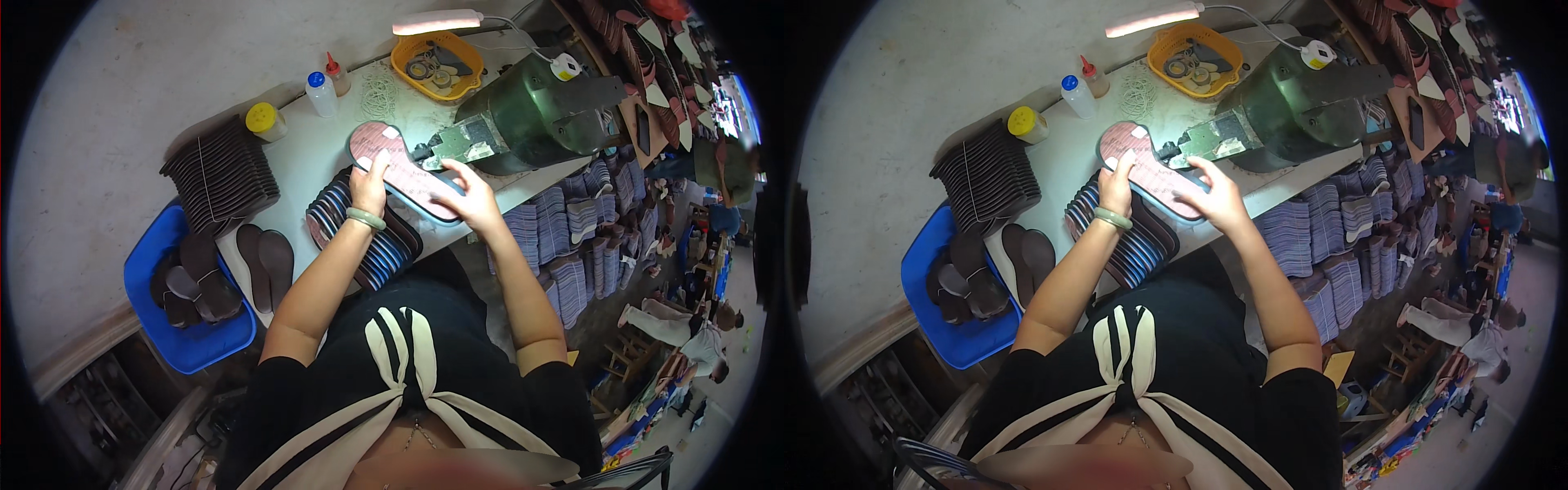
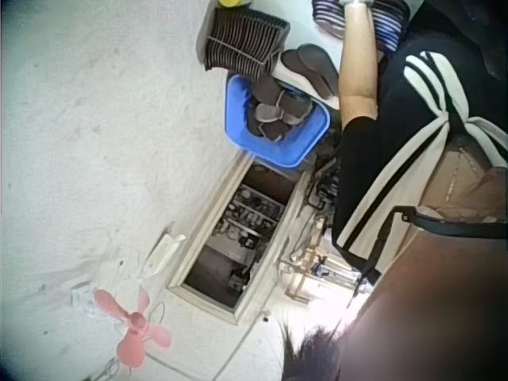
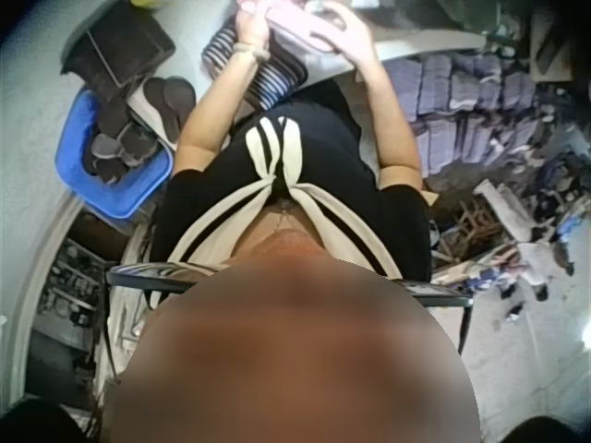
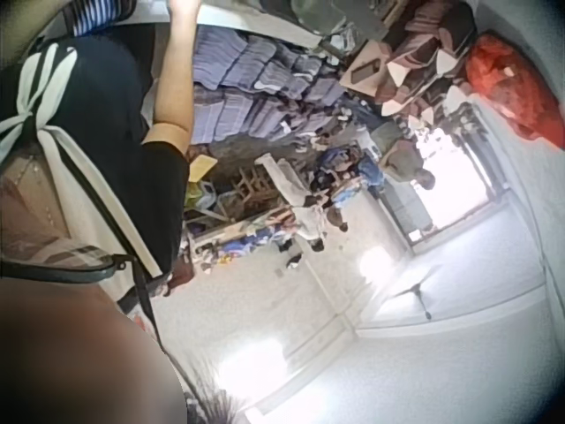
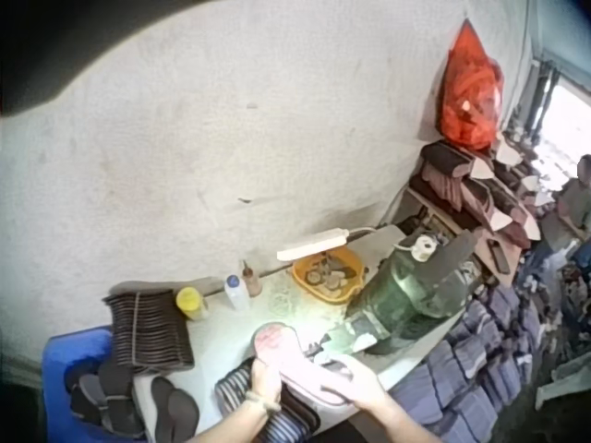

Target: The recorder is using a specialized shoe-stitching machine to attach or finish the soles of slippers/shoes.

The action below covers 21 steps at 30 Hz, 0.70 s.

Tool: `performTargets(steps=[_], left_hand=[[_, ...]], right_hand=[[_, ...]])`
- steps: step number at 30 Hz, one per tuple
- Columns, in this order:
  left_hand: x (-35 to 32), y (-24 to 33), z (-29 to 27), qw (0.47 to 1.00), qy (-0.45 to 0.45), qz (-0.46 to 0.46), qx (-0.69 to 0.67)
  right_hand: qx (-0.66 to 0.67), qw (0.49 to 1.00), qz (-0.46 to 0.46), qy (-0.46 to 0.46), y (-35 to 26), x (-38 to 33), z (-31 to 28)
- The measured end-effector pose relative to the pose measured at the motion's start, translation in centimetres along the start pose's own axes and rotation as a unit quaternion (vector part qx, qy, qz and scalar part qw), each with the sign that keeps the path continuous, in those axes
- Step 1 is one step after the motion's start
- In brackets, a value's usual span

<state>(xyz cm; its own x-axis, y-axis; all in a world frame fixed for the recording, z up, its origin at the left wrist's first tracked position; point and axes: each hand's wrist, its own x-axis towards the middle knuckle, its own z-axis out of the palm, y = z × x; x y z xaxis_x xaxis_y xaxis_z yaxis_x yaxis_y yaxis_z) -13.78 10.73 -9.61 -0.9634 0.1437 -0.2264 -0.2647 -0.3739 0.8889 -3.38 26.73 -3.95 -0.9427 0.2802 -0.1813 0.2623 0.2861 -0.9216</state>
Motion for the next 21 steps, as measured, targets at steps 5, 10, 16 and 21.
performTargets(steps=[5, 10, 16, 21], left_hand=[[1.7, 1.1, -0.1, 0.999, 0.0, -0.049, 0.022], [4.2, 1.7, -0.7, 0.985, -0.034, 0.085, 0.146], [6.5, 7.0, -1.0, 0.646, -0.218, 0.364, 0.635], [8.8, 10.8, 2.2, 0.475, -0.536, 0.187, 0.672]], right_hand=[[0.469, 0.821, 0.282, -0.166, 0.8, -3.6, 1.0], [0.419, 0.863, 0.255, -0.125, -0.4, -2.5, 3.7], [0.42, 0.877, 0.231, -0.03, -0.3, -1.2, 6.7], [0.405, 0.892, 0.202, 0.003, -0.5, 0.2, 7.9]])
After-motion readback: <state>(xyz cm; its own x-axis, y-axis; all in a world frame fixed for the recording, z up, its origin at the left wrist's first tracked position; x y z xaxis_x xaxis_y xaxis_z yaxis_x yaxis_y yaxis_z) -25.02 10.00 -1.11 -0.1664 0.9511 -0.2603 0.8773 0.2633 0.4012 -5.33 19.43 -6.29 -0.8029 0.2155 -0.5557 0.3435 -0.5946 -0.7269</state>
